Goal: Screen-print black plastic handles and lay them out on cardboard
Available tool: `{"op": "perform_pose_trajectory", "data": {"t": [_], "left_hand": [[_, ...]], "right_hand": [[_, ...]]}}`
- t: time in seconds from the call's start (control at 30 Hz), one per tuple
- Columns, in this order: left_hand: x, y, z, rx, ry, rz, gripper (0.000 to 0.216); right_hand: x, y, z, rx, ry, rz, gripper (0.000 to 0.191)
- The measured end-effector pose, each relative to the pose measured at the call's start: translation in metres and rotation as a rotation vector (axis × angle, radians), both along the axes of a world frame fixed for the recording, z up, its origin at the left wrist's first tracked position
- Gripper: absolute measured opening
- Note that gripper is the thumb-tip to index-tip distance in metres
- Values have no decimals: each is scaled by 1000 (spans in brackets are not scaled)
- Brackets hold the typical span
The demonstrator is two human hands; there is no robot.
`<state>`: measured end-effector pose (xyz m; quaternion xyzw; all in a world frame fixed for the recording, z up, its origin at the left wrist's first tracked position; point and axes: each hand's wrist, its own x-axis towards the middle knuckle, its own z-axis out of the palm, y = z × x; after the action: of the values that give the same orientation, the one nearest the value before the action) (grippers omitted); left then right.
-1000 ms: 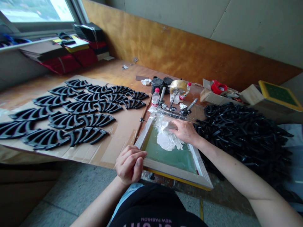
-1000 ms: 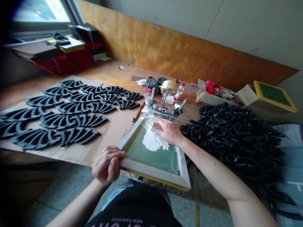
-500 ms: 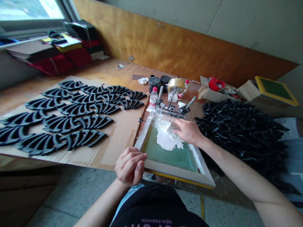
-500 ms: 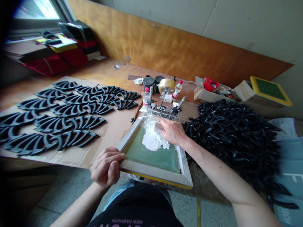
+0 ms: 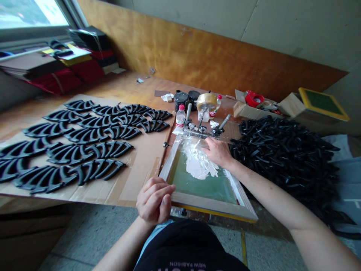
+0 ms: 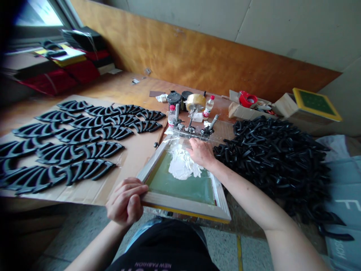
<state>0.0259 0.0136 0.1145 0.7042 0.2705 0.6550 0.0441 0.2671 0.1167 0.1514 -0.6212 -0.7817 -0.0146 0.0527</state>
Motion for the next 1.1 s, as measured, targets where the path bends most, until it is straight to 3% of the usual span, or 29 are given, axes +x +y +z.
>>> {"op": "perform_pose_trajectory", "data": {"t": [0.13, 0.27, 0.43, 0.8, 0.97, 1.1], "left_hand": [[0, 0, 0, 12, -2, -5, 19], [0, 1, 0, 31, 3, -40, 21], [0, 3, -1, 44, -15, -41, 21], [3, 8, 3, 80, -48, 0, 19], [3, 8, 1, 84, -49, -18, 20], [2, 7, 0, 91, -52, -19, 20]], "right_hand": [[-15, 8, -9, -42, 72, 108, 19], [4, 5, 3, -91, 138, 244, 20], [25, -4, 21, -92, 101, 187, 18], [-13, 7, 12, -13, 6, 44, 18], [-30, 23, 0, -36, 66, 124, 17], [-17, 32, 0, -117, 180, 263, 18]]}}
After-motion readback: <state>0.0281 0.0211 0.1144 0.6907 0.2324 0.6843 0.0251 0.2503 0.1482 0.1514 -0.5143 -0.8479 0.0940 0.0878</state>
